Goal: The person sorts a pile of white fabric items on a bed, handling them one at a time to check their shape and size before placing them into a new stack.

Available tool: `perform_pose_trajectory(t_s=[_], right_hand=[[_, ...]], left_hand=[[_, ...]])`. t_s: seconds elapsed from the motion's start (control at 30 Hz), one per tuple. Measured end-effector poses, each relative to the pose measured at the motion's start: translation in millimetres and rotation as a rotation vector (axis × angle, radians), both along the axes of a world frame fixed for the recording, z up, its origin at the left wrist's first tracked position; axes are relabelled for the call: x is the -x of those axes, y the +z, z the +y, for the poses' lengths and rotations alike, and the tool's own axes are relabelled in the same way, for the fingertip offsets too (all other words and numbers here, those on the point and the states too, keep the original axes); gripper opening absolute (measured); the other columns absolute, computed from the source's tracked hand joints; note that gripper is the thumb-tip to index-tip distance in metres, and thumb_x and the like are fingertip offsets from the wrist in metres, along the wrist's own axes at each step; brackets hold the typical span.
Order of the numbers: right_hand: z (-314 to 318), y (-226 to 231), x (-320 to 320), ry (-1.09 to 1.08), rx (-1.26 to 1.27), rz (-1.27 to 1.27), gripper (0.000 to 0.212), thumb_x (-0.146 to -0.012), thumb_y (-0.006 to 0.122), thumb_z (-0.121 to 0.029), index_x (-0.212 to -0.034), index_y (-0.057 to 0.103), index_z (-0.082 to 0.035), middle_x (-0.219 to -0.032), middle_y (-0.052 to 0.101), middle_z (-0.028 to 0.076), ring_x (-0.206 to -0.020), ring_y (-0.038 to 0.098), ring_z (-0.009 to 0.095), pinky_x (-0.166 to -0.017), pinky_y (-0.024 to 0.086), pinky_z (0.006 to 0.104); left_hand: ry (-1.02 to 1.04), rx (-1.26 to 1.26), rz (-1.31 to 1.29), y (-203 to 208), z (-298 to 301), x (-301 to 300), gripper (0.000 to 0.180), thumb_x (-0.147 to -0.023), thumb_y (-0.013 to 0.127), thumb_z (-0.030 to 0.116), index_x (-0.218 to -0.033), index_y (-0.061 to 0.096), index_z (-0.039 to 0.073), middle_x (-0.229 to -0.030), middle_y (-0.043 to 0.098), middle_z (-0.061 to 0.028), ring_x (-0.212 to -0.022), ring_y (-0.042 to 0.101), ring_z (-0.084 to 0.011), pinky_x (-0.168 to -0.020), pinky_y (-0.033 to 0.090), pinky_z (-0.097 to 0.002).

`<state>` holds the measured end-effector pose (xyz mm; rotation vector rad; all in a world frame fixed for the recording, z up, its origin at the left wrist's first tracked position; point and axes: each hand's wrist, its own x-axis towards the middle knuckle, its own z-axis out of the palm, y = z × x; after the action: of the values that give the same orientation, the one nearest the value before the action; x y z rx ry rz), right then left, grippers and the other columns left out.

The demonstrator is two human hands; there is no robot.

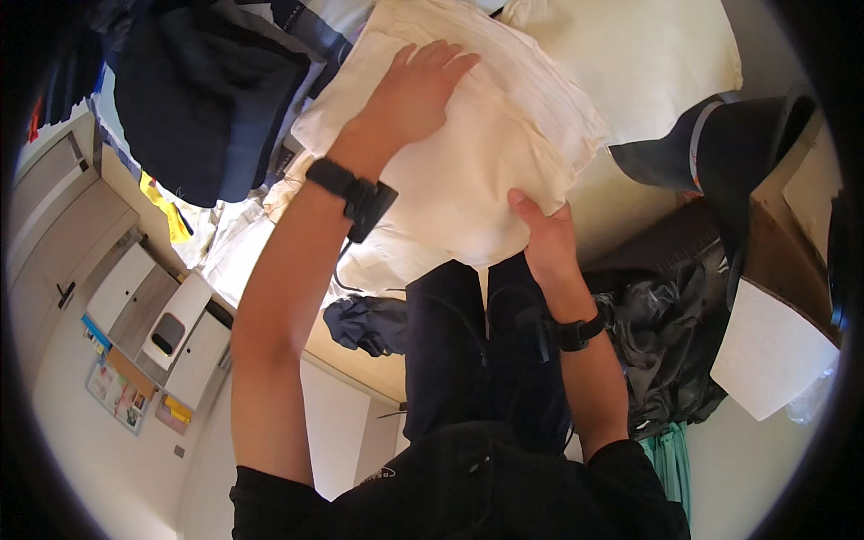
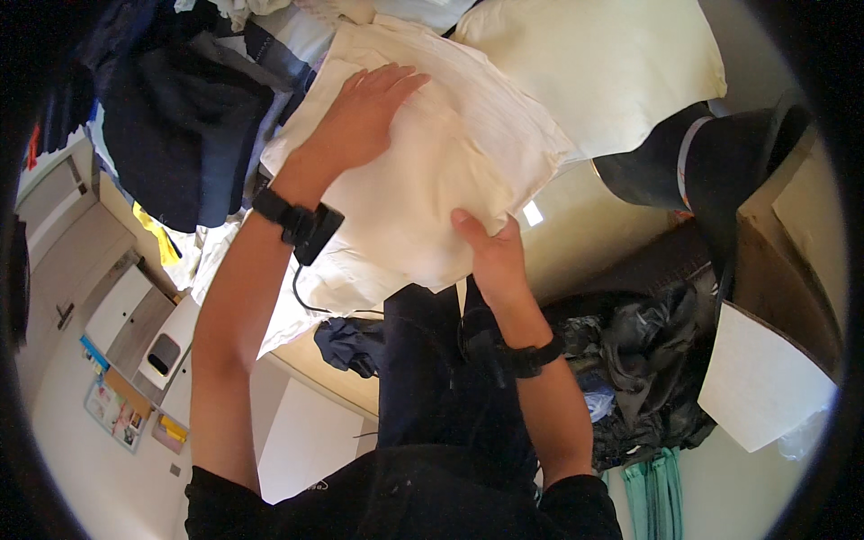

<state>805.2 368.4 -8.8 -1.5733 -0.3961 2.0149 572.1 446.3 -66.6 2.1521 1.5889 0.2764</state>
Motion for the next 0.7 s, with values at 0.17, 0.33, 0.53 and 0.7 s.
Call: perform_pose_trajectory(t_s=[0.17, 0.33, 0.53, 0.7], right_hand=[[-4.1, -0.1, -5.1, 0.017, -0.072, 0.002, 0.039, -0.090, 0.061, -0.003, -0.128, 0.053, 0.001, -0.121, 0.062, 0.007, -0.110, 0.059, 0.016, -0.094, 0.046, 0.0297], [-11.5, -10.5, -18.6, -0.015, -0.044, 0.013, 0.039, -0.090, 0.060, -0.003, -0.128, 0.053, 0.001, -0.121, 0.062, 0.007, -0.110, 0.059, 0.016, -0.094, 0.046, 0.0295], [-19.3, -17.6, -19.8, -0.081, 0.032, 0.061, 0.039, -0.091, 0.059, -0.003, -0.129, 0.051, 0.002, -0.123, 0.061, 0.008, -0.111, 0.059, 0.018, -0.095, 0.047, 0.0311], [-28.9, -13.3, -13.7, -0.165, 0.090, 0.096, 0.036, -0.090, 0.061, -0.003, -0.124, 0.054, 0.004, -0.117, 0.063, 0.010, -0.104, 0.060, 0.017, -0.092, 0.047, 0.0296]], left_hand=[[-0.121, 0.187, 0.176, -11.7, 24.5, 7.0, 0.054, -0.074, 0.052, -0.008, -0.125, 0.055, 0.009, -0.134, 0.051, -0.0114, -0.129, 0.043, -0.0283, -0.111, 0.027, -0.0484], [-0.210, 0.130, 0.381, -16.9, 38.2, 19.1, 0.039, -0.076, 0.054, -0.005, -0.113, 0.059, 0.009, -0.117, 0.056, -0.0108, -0.120, 0.048, -0.0292, -0.112, 0.026, -0.0487], [-0.195, 0.048, 0.362, -21.3, 42.5, 36.1, 0.031, -0.075, 0.056, -0.004, -0.103, 0.058, 0.008, -0.107, 0.056, -0.0098, -0.115, 0.050, -0.0286, -0.112, 0.026, -0.0491], [-0.080, -0.033, 0.177, -23.5, 44.5, 42.7, 0.027, -0.073, 0.054, -0.006, -0.097, 0.056, 0.007, -0.093, 0.059, -0.0088, -0.103, 0.056, -0.0287, -0.111, 0.028, -0.0501]])
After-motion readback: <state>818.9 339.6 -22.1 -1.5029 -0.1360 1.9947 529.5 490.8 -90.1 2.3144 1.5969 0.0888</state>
